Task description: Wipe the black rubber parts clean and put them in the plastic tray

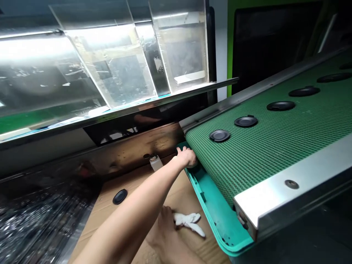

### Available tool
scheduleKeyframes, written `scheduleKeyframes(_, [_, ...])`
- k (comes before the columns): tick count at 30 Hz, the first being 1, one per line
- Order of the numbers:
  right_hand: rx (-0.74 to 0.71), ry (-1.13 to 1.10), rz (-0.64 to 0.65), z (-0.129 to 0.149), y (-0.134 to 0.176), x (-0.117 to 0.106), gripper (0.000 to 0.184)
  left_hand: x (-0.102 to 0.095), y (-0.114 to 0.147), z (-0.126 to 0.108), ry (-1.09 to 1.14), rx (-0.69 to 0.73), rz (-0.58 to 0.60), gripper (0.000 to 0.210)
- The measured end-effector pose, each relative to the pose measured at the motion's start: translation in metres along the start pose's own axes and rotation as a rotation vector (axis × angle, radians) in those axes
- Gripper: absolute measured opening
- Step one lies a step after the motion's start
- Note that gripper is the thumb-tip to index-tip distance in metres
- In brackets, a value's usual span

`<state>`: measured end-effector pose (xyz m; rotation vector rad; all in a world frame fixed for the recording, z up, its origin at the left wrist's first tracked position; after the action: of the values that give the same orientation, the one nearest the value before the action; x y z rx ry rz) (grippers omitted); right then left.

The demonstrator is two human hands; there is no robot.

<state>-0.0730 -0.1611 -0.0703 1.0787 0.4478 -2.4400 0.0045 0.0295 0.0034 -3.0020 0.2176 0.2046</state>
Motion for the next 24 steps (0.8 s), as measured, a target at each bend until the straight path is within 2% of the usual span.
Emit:
scheduleKeyframes(2, [-0.003, 0.033, -0.026, 0.001, -0.001, 0.003, 0.015, -0.018, 0.011, -0.012, -0.072, 0.029, -0.091, 0.031])
scheduleKeyframes(4, [0.003, 0.068, -0.074, 0.002, -0.001, 0.002, 0.016, -0.042, 0.035, -0.027, -0.105, 0.069, -0.184, 0.037])
scheduleKeyframes(7, [0.037, 0.108, -0.165, 0.004, 0.0, -0.002, 0.025, -0.09, 0.102, -0.035, 0.075, 0.053, -0.352, 0.047])
scheduleKeyframes(9, [0.041, 0.142, -0.196, 0.006, 0.002, -0.003, 0.028, -0.123, 0.158, -0.023, 0.298, -0.012, -0.436, 0.052])
scheduleKeyframes(11, [0.025, 0.182, -0.206, 0.006, 0.003, 0.0, 0.029, -0.152, 0.211, -0.002, 0.435, -0.017, -0.522, 0.047])
scheduleKeyframes(13, [0.013, 0.21, -0.222, 0.004, 0.004, 0.004, 0.032, -0.173, 0.251, 0.024, 0.53, -0.033, -0.588, 0.039])
scheduleKeyframes(16, [0.029, 0.159, -0.267, 0.0, 0.002, 0.008, 0.037, -0.187, 0.28, 0.058, 0.63, -0.064, -0.633, 0.032])
scheduleKeyframes(20, [0.025, -0.198, -0.417, 0.006, 0.002, 0.008, 0.047, -0.186, 0.284, 0.077, 0.689, -0.082, -0.62, 0.033])
scheduleKeyframes(22, [-0.009, -0.342, -0.418, 0.014, 0.005, 0.01, 0.052, -0.181, 0.283, 0.075, 0.742, -0.066, -0.544, 0.033])
scheduleKeyframes(24, [-0.036, -0.357, -0.375, 0.022, 0.007, 0.013, 0.053, -0.173, 0.284, 0.069, 0.858, -0.066, -0.362, 0.034])
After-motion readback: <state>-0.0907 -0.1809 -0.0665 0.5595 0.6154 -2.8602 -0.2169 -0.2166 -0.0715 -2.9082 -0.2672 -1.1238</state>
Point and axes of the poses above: each hand's wrist, its own y-axis away from the middle knuckle, its own x-axis out of the palm, z = x × y, the point moved 3 cm from there along -y, towards the middle knuckle
